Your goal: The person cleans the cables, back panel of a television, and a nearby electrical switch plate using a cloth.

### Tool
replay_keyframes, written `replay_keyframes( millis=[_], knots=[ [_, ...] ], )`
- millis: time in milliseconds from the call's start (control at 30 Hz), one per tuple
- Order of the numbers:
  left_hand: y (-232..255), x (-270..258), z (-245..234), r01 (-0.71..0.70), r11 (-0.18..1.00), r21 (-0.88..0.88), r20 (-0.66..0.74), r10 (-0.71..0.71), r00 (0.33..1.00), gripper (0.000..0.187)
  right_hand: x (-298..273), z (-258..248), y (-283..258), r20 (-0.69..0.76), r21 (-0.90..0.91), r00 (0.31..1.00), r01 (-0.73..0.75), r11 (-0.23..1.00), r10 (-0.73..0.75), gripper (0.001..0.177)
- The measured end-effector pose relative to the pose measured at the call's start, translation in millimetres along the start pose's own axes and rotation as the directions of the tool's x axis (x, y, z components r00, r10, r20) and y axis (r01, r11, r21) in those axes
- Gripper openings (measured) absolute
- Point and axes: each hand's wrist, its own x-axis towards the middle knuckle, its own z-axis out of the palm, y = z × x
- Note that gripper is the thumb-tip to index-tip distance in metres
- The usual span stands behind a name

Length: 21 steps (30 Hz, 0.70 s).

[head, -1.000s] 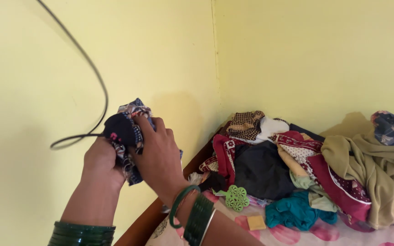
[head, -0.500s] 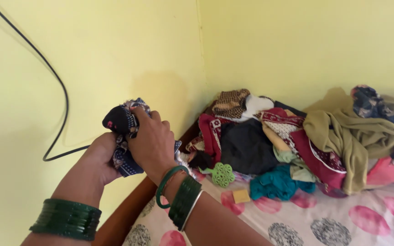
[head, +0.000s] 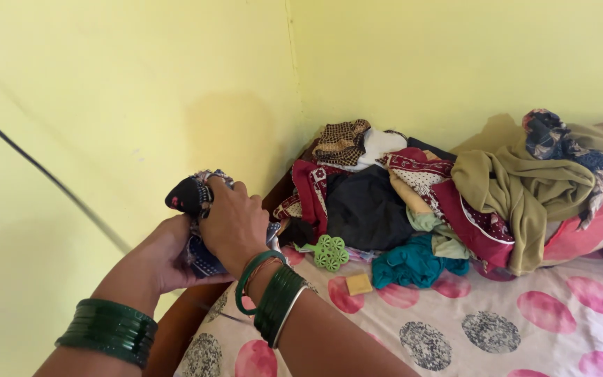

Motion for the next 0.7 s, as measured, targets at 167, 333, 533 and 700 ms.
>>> replay_keyframes(
  millis=[167,333,533,700],
  knots=[
    [7.3,19.9,-10.1,-0.206,0.978,-0.024,-0.059,0.204,0.977,0.038,2.4,-7.2,-12.8,-0.012,0.022,0.999,0.043,0.999,-0.043,0.056],
    [17.5,21.1,-24.5,-0.326,0.945,0.0,-0.219,0.318,0.922,0.036,2.6,-12.2,-31.2,-0.005,0.066,0.995,0.097,0.993,-0.097,0.058],
    [29.5,-11.3,-37.8,-0.496,0.868,0.018,-0.34,0.472,0.814,0.047,2.6,-11.0,-62.7,-0.024,0.147,0.98,0.198,0.969,-0.196,0.062],
    [34.1,-52.0,-49.5,-0.635,0.771,0.055,-0.456,0.585,0.671,0.048,-7.5,-10.1,-94.3,-0.01,0.235,0.957,0.286,0.929,-0.291,0.056]
  ],
)
